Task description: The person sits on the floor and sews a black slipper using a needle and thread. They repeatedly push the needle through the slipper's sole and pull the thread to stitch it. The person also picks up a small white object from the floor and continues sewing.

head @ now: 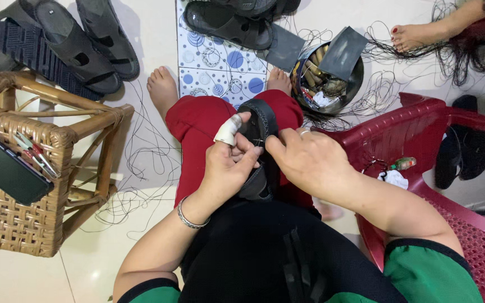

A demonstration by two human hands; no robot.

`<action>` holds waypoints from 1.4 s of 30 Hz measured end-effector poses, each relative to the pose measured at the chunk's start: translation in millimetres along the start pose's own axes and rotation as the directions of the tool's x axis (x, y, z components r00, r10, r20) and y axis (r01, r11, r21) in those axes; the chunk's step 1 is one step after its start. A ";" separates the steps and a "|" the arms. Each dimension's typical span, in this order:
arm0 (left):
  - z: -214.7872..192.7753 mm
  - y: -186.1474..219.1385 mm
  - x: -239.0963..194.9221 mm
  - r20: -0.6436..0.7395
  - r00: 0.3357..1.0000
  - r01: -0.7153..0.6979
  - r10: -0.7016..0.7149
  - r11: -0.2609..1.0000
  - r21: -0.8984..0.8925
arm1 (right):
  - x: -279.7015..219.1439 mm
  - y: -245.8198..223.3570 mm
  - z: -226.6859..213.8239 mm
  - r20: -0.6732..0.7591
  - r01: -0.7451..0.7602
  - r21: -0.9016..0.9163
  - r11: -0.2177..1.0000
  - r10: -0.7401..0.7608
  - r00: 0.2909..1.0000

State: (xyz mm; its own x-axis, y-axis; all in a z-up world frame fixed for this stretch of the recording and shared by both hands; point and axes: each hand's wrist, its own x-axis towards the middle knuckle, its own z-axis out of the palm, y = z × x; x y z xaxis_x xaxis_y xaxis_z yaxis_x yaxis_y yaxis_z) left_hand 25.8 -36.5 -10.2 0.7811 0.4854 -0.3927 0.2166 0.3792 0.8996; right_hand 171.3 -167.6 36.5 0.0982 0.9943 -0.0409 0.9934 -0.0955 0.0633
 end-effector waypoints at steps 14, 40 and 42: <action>-5.6 50.0 18.8 0.249 0.961 -0.067 -0.119 0.776 0.628 | -7.3 41.6 -45.8 0.076 -0.085 0.471 0.878 0.056 0.996; -27.3 3.4 9.1 -0.055 0.963 -0.205 0.265 0.845 0.494 | -30.4 -6.9 11.0 0.170 -0.055 0.907 -0.417 0.243 0.955; -33.1 21.5 1.0 -0.107 0.992 -0.054 0.061 0.996 0.066 | -31.6 -4.8 13.4 0.112 -0.046 0.963 -0.265 0.241 0.964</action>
State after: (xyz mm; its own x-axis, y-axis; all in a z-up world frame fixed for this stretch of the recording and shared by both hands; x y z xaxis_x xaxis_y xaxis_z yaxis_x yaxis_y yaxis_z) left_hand 11.9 -1.8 2.4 0.7258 0.5892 -0.3552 0.2120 0.2996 0.9302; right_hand 164.2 -199.2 24.1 0.3402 0.9304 -0.1362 -0.2111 -0.0655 -0.9753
